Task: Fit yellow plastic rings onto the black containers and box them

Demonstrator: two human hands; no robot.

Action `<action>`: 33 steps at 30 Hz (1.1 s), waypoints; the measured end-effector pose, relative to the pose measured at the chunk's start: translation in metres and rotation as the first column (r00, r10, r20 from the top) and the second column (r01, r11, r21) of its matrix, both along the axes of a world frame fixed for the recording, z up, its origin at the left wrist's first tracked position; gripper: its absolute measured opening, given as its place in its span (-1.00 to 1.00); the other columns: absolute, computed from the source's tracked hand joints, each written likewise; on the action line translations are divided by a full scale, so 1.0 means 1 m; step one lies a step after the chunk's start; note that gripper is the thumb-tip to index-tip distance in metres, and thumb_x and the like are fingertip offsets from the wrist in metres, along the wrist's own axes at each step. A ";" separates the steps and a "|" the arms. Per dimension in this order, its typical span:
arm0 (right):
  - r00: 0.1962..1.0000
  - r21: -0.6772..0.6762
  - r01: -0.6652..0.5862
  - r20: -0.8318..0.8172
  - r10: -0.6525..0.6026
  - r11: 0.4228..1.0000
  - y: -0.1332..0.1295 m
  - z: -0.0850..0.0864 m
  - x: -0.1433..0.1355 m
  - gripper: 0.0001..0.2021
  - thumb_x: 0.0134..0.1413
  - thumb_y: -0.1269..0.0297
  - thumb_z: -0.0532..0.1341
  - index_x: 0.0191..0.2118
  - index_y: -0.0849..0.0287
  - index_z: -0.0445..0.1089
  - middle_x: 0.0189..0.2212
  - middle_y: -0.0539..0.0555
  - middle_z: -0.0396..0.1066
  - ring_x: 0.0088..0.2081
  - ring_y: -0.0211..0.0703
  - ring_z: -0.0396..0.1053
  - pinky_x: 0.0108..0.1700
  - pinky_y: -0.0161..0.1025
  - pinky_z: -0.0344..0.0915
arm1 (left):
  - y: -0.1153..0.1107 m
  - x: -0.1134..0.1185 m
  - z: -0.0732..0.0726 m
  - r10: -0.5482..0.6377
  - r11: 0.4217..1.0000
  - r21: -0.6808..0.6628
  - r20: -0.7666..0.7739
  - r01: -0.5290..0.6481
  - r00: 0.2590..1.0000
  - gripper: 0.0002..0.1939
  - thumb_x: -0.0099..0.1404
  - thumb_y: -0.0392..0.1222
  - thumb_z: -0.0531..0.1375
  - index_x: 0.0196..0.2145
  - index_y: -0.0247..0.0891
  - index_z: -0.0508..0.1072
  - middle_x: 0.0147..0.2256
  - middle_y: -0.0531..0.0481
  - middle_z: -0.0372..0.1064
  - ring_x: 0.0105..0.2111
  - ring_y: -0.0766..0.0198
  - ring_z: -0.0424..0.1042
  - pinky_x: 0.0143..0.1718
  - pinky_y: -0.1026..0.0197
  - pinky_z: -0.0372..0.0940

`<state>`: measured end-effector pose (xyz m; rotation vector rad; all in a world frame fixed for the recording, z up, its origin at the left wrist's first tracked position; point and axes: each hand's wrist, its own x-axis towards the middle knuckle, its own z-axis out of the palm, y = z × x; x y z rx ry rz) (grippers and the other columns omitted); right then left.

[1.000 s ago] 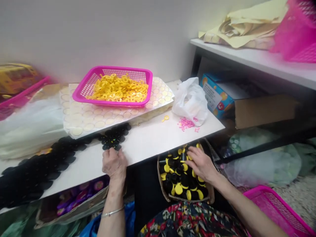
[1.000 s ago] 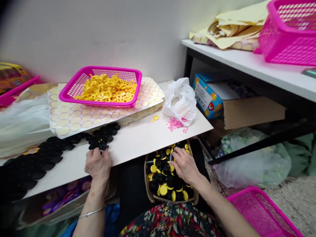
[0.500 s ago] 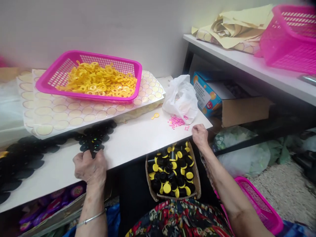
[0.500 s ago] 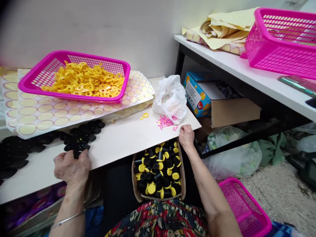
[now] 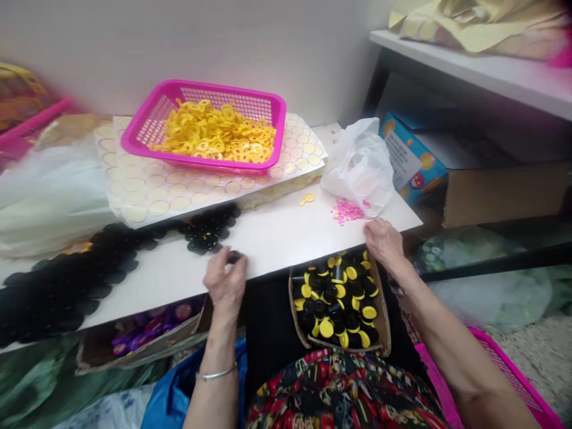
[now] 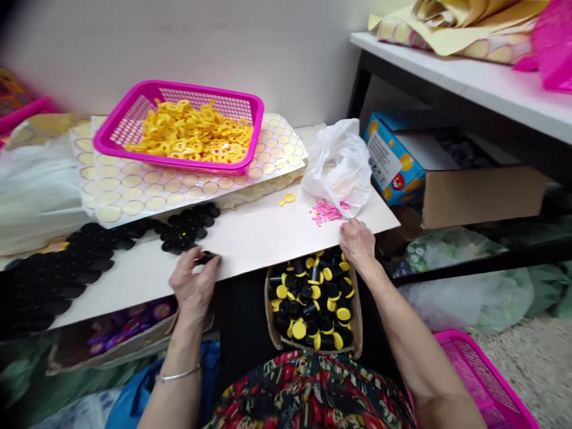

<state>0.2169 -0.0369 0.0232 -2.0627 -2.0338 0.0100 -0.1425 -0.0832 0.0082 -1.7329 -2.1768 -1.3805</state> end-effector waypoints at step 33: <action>0.932 -0.191 -0.228 -0.326 0.157 0.955 0.036 0.011 -0.072 -0.77 0.07 0.36 0.02 -0.40 0.20 0.43 -0.44 0.07 0.43 -0.34 -0.20 0.32 -0.31 -0.32 0.13 | 0.067 0.098 -0.016 -0.608 0.753 0.129 0.512 0.646 0.606 -0.66 -0.14 -0.23 0.37 -0.33 -0.31 0.48 -0.32 -0.04 0.35 -0.30 0.28 0.36 -0.23 0.21 0.30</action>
